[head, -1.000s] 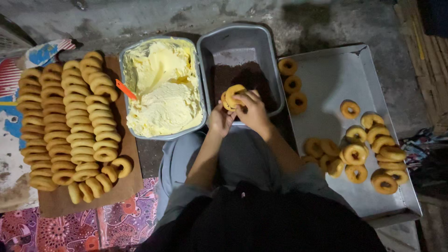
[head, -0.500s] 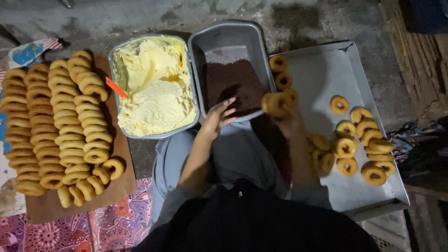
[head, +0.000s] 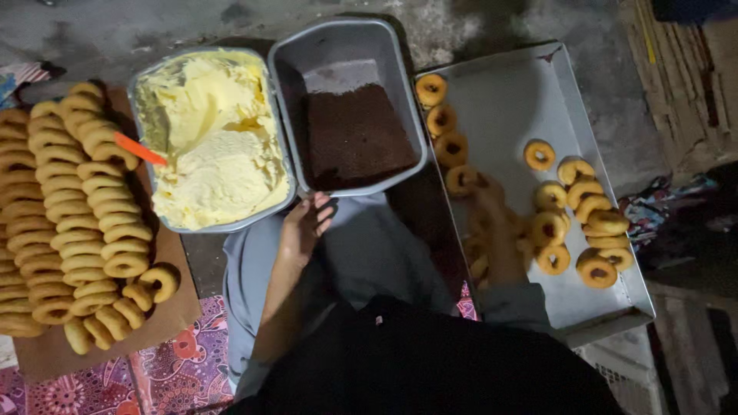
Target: The person fills ring-shaped pastries with a yellow cream and then dips them into a dark granular topping. They handle the pastries one at a time, placing the finished items onto a metal tray.
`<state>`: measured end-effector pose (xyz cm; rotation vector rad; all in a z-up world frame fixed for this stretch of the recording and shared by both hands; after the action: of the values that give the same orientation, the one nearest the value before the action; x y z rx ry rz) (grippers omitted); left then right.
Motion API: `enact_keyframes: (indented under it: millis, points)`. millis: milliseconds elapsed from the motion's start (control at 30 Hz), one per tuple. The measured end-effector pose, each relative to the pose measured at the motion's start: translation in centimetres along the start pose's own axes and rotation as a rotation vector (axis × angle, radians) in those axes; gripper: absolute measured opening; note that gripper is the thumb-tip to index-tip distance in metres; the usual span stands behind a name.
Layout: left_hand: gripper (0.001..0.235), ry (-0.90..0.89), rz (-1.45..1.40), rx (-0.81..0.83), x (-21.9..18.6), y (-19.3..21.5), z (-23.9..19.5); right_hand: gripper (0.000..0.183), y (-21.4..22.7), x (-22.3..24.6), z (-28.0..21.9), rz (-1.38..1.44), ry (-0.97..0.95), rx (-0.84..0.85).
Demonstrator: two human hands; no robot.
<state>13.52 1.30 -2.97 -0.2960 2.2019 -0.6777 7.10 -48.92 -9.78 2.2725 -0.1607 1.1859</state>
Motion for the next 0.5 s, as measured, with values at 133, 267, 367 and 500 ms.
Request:
enact_keyframes:
  millis: [133,267,367,500]
  points:
    - [0.050,-0.021,-0.018,-0.004,-0.3,-0.5,0.2,0.056,4.8,0.3,1.6,0.072,0.049,-0.176]
    - [0.049,-0.035,-0.023,-0.022,-0.7,-1.3,-0.2,0.051,13.1,3.0,3.1,-0.170,0.189,-0.632]
    - [0.049,-0.042,0.000,-0.052,-1.4,-1.8,-0.6,0.048,15.2,3.2,4.9,-0.210,0.047,-0.582]
    - [0.047,-0.053,0.008,-0.086,-1.7,-2.5,-0.9,0.044,13.8,2.9,6.0,-0.199,0.008,-0.384]
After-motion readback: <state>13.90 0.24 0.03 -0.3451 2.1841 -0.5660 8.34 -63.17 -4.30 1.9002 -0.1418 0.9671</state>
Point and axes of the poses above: each hand's wrist, its own z-axis towards the middle knuckle, its own y-axis out of the back of the hand, x = y × z, the point moved 6 cm from there along z, towards the middle knuckle, and after that the axes turned 5 degrees about z, right-handed, at the moved point
